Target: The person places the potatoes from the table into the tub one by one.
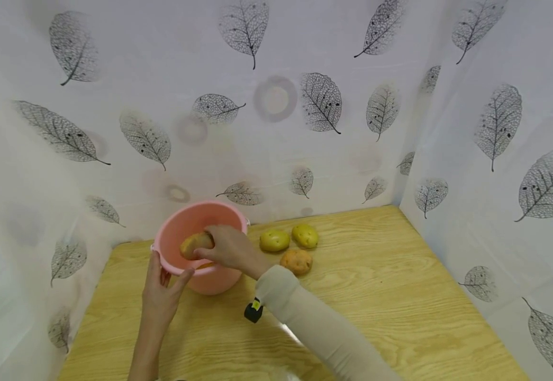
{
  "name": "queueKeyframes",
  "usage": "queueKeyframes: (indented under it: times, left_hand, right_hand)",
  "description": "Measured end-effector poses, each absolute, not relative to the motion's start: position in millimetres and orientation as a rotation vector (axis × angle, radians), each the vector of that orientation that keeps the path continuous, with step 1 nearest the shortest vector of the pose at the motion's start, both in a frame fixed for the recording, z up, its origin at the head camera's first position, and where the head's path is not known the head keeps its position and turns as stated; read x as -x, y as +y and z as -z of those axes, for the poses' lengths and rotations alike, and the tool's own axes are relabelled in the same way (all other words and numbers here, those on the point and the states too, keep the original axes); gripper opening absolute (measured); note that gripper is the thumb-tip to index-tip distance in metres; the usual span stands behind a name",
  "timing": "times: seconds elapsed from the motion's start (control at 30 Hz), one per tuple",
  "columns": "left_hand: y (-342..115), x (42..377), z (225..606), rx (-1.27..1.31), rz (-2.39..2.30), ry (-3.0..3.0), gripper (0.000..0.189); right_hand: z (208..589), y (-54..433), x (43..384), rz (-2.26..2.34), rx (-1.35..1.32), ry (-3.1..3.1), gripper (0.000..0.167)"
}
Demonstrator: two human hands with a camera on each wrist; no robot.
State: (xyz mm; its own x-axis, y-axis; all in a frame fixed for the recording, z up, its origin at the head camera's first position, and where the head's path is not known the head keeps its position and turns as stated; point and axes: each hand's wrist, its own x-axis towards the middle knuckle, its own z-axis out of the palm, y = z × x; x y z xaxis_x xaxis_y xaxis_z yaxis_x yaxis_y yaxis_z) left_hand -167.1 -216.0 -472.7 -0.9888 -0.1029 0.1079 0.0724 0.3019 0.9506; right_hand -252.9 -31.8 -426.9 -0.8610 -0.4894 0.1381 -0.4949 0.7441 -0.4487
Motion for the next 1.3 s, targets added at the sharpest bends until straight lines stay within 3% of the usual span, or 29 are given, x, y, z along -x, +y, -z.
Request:
queueKeyframes:
  times: [0.17,0.47,1.03,1.3]
  left_hand:
    - [-215.4,168.2,475.7,-0.018,1.759,-2.387,0.1]
    - [-215.9,167.9,479.3,-0.016,1.767,-2.367,0.1]
    - [-216.2,169.0,477.2,-0.039,1.766,-2.396,0.103]
    - [-215.4,167.8,473.7,-0.096,1.77,-2.422,0.104]
  right_hand:
    - [430.0,-31.9,252.7,-0.679,-0.834,-2.947,0.06]
    - [432.8,-32.1,253.3,-0.66,-0.838,-2.917,0.051]
    - [414.9,9.9,252.0,-1.301,-0.899,-2.674,0.046]
    - [409.3,32.5,250.8,-1.39,-0.86,-2.621,0.044]
